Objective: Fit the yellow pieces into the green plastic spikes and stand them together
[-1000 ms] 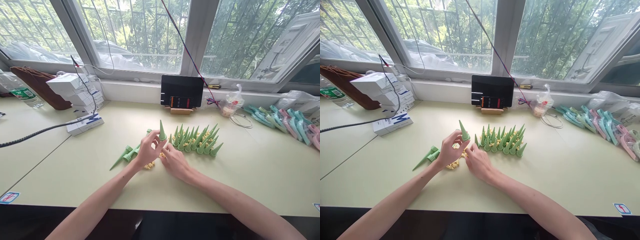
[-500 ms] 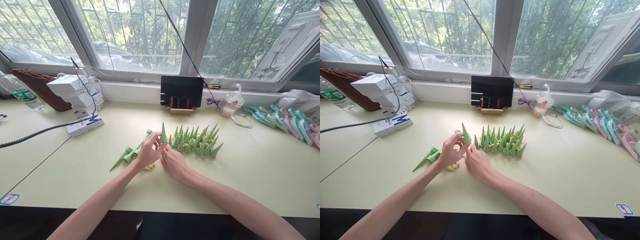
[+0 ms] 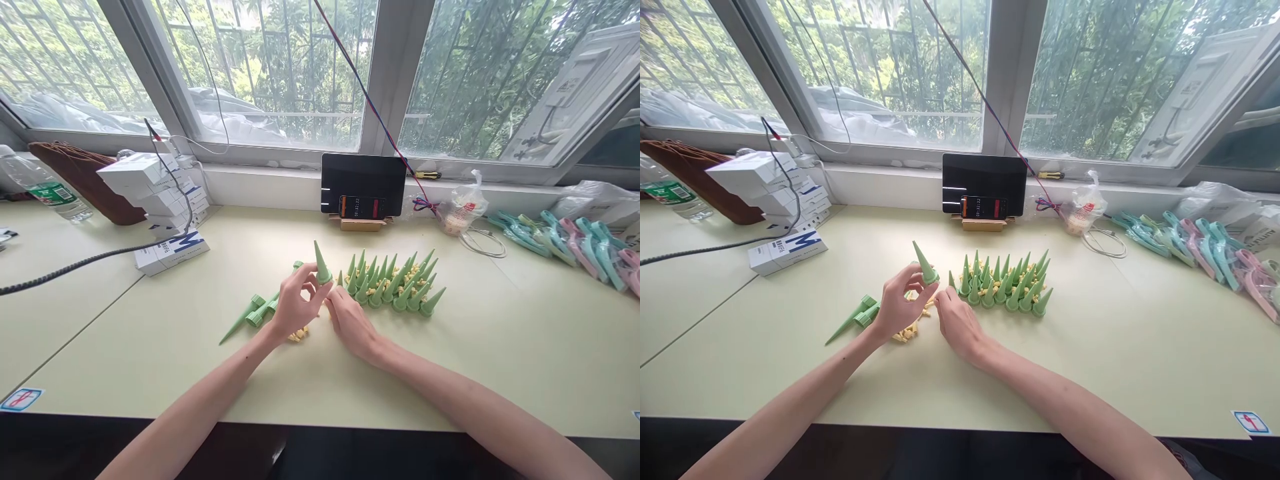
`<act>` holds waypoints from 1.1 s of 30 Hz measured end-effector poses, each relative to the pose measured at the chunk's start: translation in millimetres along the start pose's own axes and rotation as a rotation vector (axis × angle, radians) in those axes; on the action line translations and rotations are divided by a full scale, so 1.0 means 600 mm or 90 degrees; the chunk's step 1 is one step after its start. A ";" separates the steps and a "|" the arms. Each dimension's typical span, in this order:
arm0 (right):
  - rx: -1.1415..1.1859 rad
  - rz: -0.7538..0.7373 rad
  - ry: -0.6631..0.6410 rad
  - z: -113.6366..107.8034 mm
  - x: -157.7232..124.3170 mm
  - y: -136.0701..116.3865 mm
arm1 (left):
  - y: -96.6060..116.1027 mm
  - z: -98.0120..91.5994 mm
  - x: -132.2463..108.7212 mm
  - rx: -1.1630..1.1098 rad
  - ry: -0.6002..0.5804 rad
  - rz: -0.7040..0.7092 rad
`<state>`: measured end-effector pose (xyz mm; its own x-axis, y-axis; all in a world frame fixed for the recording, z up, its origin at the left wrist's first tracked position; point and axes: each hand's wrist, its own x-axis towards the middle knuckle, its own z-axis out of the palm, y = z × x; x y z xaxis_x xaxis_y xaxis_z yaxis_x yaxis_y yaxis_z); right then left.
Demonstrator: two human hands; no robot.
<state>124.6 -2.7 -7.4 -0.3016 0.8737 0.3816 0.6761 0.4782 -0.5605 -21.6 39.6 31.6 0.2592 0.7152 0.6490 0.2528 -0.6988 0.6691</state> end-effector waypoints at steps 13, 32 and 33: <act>0.226 -0.008 0.051 -0.040 -0.044 0.013 | 0.006 0.005 -0.009 -0.044 -0.030 -0.032; 0.286 0.054 0.251 -0.084 -0.078 0.032 | 0.040 0.038 -0.038 -0.317 -0.288 -0.295; 0.287 0.050 0.246 -0.086 -0.078 0.029 | 0.041 0.038 -0.038 -0.326 -0.286 -0.301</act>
<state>185.3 -39.8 2.8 0.0616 0.8525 0.5191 0.3083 0.4784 -0.8223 0.0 6.1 25.0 0.6073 0.7846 0.1248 0.0004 -0.1574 0.9875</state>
